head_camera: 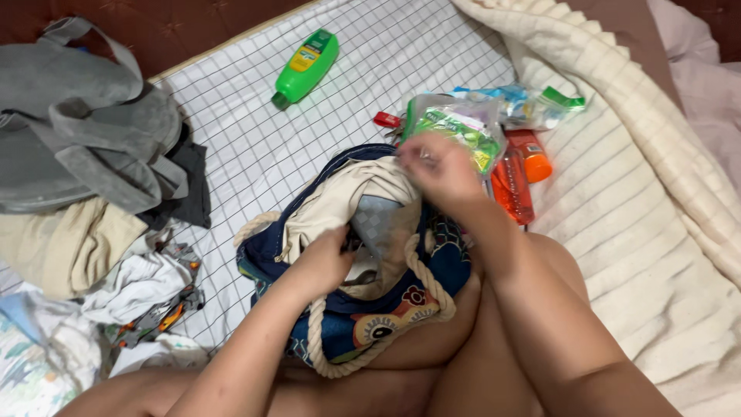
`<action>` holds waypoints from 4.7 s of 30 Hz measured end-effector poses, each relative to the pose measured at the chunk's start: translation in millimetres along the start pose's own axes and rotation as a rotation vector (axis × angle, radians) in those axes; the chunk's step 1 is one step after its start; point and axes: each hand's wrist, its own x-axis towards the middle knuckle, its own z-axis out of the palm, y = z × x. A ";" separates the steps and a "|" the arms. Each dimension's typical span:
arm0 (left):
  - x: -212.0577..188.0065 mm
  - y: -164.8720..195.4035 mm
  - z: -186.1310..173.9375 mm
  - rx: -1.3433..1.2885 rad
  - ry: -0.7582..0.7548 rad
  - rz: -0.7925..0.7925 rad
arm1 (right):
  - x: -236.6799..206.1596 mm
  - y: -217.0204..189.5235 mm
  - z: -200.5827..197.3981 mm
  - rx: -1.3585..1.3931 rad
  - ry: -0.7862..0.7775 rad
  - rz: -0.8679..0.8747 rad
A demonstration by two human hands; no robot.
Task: The person sits on a bed with a patterned handbag on their lap and removes its contents one at a time, placing toiletry bottles, wipes, cables, a pouch and other personal items onto the bed beside them, arranging the items in a group on the sheet.
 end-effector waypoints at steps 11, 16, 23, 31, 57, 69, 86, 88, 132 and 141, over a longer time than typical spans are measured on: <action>8.5 -2.0 -32.3 0.065 0.390 -0.108 | -14.4 -32.1 58.4 -0.538 -0.615 0.142; 9.1 6.8 -31.8 0.244 0.353 -0.100 | -10.6 -26.0 54.3 -0.693 -0.511 0.304; 7.3 27.4 -17.6 0.470 0.223 -0.180 | 0.7 -31.8 52.4 -0.588 -0.659 0.388; 14.6 20.4 -15.2 0.652 0.049 -0.196 | 5.8 -37.6 55.2 -0.556 -0.630 0.442; -75.3 71.3 -138.4 -0.180 0.546 -0.089 | -9.0 -25.9 27.0 0.130 -0.510 0.285; -109.3 49.1 -170.7 -0.591 1.180 0.369 | -13.1 -48.1 7.8 0.130 -0.684 0.223; 22.3 -99.5 -142.3 -0.280 1.179 0.085 | -24.4 -62.5 18.9 0.106 -0.846 -0.208; 36.2 -106.9 -124.6 0.006 1.095 -0.003 | -27.8 -70.4 24.0 -0.035 -0.763 -0.439; -45.8 79.3 -107.4 0.097 0.495 0.302 | 20.2 2.4 -10.0 1.358 0.003 0.601; -38.5 83.4 -102.0 0.037 0.385 0.153 | 48.0 59.9 17.3 1.521 -0.084 0.560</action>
